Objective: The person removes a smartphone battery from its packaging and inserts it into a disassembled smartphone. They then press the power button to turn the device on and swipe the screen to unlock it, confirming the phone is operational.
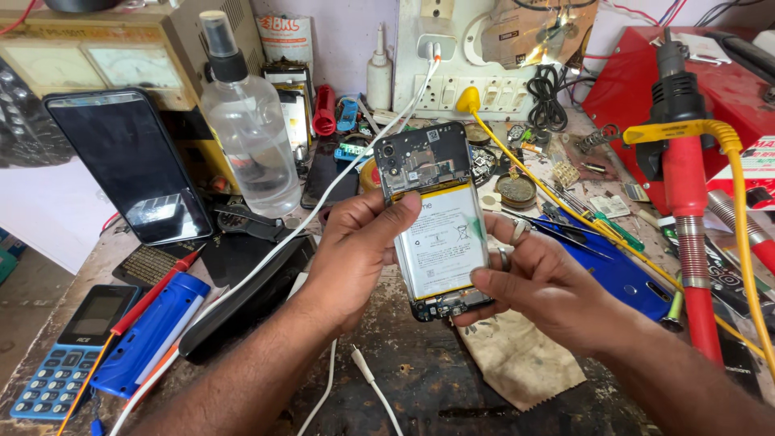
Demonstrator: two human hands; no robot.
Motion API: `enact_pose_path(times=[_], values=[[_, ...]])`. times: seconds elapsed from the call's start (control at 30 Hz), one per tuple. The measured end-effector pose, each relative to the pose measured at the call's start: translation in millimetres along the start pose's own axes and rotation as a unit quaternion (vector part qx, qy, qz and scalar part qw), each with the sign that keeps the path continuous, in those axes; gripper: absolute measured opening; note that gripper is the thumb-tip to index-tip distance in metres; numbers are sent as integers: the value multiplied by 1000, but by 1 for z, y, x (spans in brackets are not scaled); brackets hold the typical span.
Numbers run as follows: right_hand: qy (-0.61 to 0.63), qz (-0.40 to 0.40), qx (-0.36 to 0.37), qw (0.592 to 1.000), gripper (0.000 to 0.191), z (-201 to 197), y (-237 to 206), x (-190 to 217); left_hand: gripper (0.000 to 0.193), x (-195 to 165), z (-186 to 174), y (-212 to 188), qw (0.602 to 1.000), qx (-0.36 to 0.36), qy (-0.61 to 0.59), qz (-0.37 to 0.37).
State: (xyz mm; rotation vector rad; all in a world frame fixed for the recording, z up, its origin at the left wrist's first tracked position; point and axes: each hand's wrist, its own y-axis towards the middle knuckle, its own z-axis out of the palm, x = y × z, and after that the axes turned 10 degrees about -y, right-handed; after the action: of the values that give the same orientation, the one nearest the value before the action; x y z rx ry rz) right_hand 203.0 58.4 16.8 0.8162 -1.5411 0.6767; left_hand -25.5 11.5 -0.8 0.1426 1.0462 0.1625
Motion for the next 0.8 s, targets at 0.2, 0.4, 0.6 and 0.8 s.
enact_pose_path(times=[0.2,0.4,0.6,0.8], values=[[-15,4,-33,999,61,3,1,-3,31,3,-5,2,1000,-11,26,0],[-3,9,-52,999,56,1,8,-5,29,9,-1,5,996,42,50,60],[-66,37,-93,993,58,2,10,-4,29,10,0,4,995,27,83,43],[-65,34,-166,983,65,7,9,-6,28,10,5,2,995,68,32,69]])
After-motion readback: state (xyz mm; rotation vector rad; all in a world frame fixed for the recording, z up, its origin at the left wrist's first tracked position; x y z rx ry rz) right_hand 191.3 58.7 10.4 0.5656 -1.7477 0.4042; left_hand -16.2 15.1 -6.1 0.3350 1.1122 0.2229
